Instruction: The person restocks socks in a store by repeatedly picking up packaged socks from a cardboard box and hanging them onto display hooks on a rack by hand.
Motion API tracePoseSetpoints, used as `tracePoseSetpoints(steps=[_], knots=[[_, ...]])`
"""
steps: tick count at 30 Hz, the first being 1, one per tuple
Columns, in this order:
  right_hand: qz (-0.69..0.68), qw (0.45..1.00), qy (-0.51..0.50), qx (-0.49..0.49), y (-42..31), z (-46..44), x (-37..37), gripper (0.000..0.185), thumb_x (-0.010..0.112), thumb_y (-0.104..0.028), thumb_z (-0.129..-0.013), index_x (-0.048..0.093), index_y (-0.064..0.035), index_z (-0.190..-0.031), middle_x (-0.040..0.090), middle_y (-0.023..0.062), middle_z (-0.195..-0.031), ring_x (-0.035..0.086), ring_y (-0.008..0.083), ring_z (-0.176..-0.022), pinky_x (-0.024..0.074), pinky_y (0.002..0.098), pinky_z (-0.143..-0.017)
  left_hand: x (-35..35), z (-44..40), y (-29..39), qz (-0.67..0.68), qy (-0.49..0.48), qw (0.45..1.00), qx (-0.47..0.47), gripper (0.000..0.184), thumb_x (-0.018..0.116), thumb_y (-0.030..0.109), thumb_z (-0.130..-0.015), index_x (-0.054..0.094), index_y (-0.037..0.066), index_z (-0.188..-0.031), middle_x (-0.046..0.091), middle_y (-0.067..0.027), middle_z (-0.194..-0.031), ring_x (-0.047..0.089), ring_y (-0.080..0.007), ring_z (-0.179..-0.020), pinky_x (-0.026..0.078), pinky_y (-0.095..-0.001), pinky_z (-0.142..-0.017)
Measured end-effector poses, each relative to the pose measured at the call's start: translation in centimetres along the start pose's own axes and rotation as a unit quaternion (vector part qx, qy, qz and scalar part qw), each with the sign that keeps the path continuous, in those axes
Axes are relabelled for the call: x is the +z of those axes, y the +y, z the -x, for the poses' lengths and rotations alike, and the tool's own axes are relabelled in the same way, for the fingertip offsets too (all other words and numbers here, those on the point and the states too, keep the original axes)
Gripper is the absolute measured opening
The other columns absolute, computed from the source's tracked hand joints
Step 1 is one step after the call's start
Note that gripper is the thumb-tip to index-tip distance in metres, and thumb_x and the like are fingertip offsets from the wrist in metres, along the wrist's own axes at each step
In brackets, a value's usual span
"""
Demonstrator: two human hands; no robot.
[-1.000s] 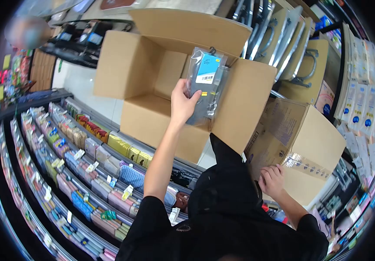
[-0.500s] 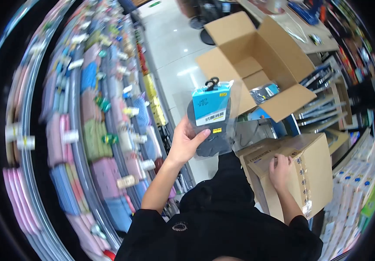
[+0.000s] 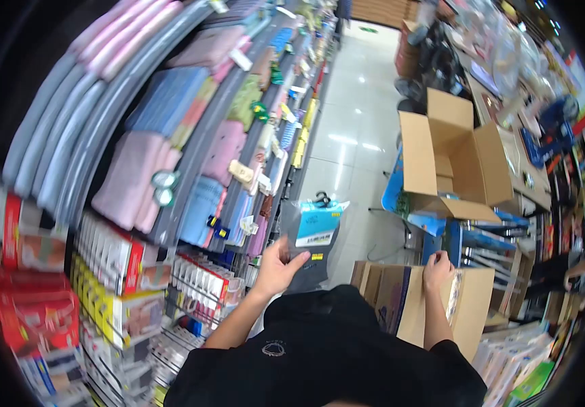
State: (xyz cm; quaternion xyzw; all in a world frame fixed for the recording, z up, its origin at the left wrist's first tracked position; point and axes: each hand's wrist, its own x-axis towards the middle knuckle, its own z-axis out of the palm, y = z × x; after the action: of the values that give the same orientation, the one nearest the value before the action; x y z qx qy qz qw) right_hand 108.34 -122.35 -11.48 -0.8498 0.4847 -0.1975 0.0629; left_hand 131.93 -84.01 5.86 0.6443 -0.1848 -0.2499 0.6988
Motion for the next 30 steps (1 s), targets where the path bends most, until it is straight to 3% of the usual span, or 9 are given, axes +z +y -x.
tracePoseSetpoints(steps=[3, 4, 7, 9, 13, 15, 19, 24, 30], knots=[[-0.028, 1.0, 0.006, -0.009, 0.7, 0.2, 0.3, 0.014, 0.057, -0.02, -0.088, 0.064, -0.0088, -0.094, 0.067, 0.0083, -0.085, 0.063, 0.0277, -0.085, 0.0379, 0.0409, -0.091, -0.4, 6.2, -4.5, -0.122, 0.093, 0.988, 0.023, 0.02, 0.071, 0.01, -0.087, 0.061, 0.0, -0.1, 0.05, 0.0025, -0.071, 0.046, -0.0065, -0.067, 0.038, -0.026, -0.058], [-0.038, 0.999, 0.029, -0.025, 0.8, 0.2, 0.4, 0.014, 0.059, -0.019, -0.088, 0.064, -0.0079, -0.094, 0.067, 0.0096, -0.085, 0.063, 0.0289, -0.086, 0.0417, 0.0412, -0.087, -0.3, 8.1, -6.9, -0.14, 0.122, 0.98, 0.065, 0.023, 0.073, 0.017, -0.085, 0.059, 0.0, -0.09, 0.031, 0.0037, -0.065, 0.03, -0.0076, -0.062, 0.025, -0.0277, -0.053], [-0.112, 0.992, 0.04, -0.048, 0.2, 0.5, -0.8, 0.015, 0.061, -0.017, -0.087, 0.063, -0.0058, -0.096, 0.067, 0.0117, -0.086, 0.062, 0.0313, -0.088, 0.0448, 0.0419, -0.083, 2.2, 14.9, -4.9, -0.167, 0.144, 0.975, 0.004, 0.026, 0.073, 0.017, -0.086, 0.059, -0.002, -0.096, 0.035, 0.0019, -0.066, 0.032, -0.0076, -0.062, 0.029, -0.0273, -0.053], [-0.165, 0.982, 0.03, -0.081, 0.4, 0.7, -0.9, 0.014, 0.061, -0.013, -0.088, 0.062, -0.0031, -0.098, 0.066, 0.0143, -0.089, 0.062, 0.0332, -0.09, 0.0466, 0.0426, -0.079, 3.8, 19.1, -5.4, -0.13, 0.15, 0.98, 0.01, 0.03, 0.069, 0.016, -0.089, 0.058, -0.003, -0.108, 0.057, -0.0051, -0.074, 0.048, -0.0055, -0.07, 0.043, -0.0264, -0.062], [-0.278, 0.932, 0.077, -0.217, -3.6, 3.7, -4.1, 0.016, 0.058, -0.011, -0.092, 0.062, -0.0006, -0.103, 0.065, 0.0149, -0.093, 0.061, 0.0294, -0.087, 0.0468, 0.0391, -0.081, 6.3, 27.5, -2.1, -0.256, 0.14, 0.956, -0.023, 0.032, 0.067, 0.014, -0.089, 0.058, -0.001, -0.116, 0.068, -0.0151, -0.09, 0.064, -0.0194, -0.077, 0.049, -0.0313, -0.07], [-0.479, 0.843, -0.162, -0.186, -8.5, 8.1, -8.1, 0.018, 0.06, -0.011, -0.092, 0.063, 0.0, -0.106, 0.066, 0.0141, -0.096, 0.063, 0.0261, -0.091, 0.0479, 0.0366, -0.083, 6.8, 31.1, -1.1, -0.286, 0.126, 0.948, -0.055, 0.033, 0.065, 0.012, -0.089, 0.059, 0.004, -0.12, 0.068, -0.0184, -0.098, 0.067, -0.0358, -0.086, 0.051, -0.0367, -0.074], [-0.547, 0.57, -0.411, -0.454, -17.1, 17.5, -17.7, 0.022, 0.066, -0.009, -0.086, 0.064, 0.0002, -0.106, 0.067, 0.013, -0.102, 0.064, 0.0237, -0.096, 0.0487, 0.0344, -0.084, 6.7, 37.8, -1.8, -0.309, 0.145, 0.939, -0.041, 0.032, 0.063, 0.01, -0.089, 0.059, 0.007, -0.121, 0.068, -0.0167, -0.101, 0.067, -0.0353, -0.089, 0.051, -0.0388, -0.076], [-0.428, 0.42, -0.575, -0.556, -21.5, 26.5, -23.3, 0.014, 0.071, -0.005, -0.082, 0.069, -0.0015, -0.095, 0.069, 0.0114, -0.091, 0.066, 0.0261, -0.088, 0.0503, 0.0345, -0.079, 6.1, 47.0, -2.4, -0.333, 0.217, 0.916, -0.046, 0.036, 0.063, 0.005, -0.088, 0.059, 0.007, -0.124, 0.068, -0.0141, -0.107, 0.068, -0.03, -0.089, 0.052, -0.0368, -0.078], [-0.359, 0.273, -0.592, -0.668, -25.3, 38.6, -27.0, 0.013, 0.076, -0.006, -0.077, 0.071, -0.0032, -0.088, 0.07, 0.0083, -0.085, 0.066, 0.025, -0.083, 0.051, 0.0347, -0.075, 5.4, 60.7, -3.1, -0.275, 0.316, 0.904, -0.091, 0.038, 0.06, 0.003, -0.087, 0.057, 0.009, -0.124, 0.068, -0.0135, -0.109, 0.067, -0.0336, -0.095, 0.052, -0.0397, -0.082]])
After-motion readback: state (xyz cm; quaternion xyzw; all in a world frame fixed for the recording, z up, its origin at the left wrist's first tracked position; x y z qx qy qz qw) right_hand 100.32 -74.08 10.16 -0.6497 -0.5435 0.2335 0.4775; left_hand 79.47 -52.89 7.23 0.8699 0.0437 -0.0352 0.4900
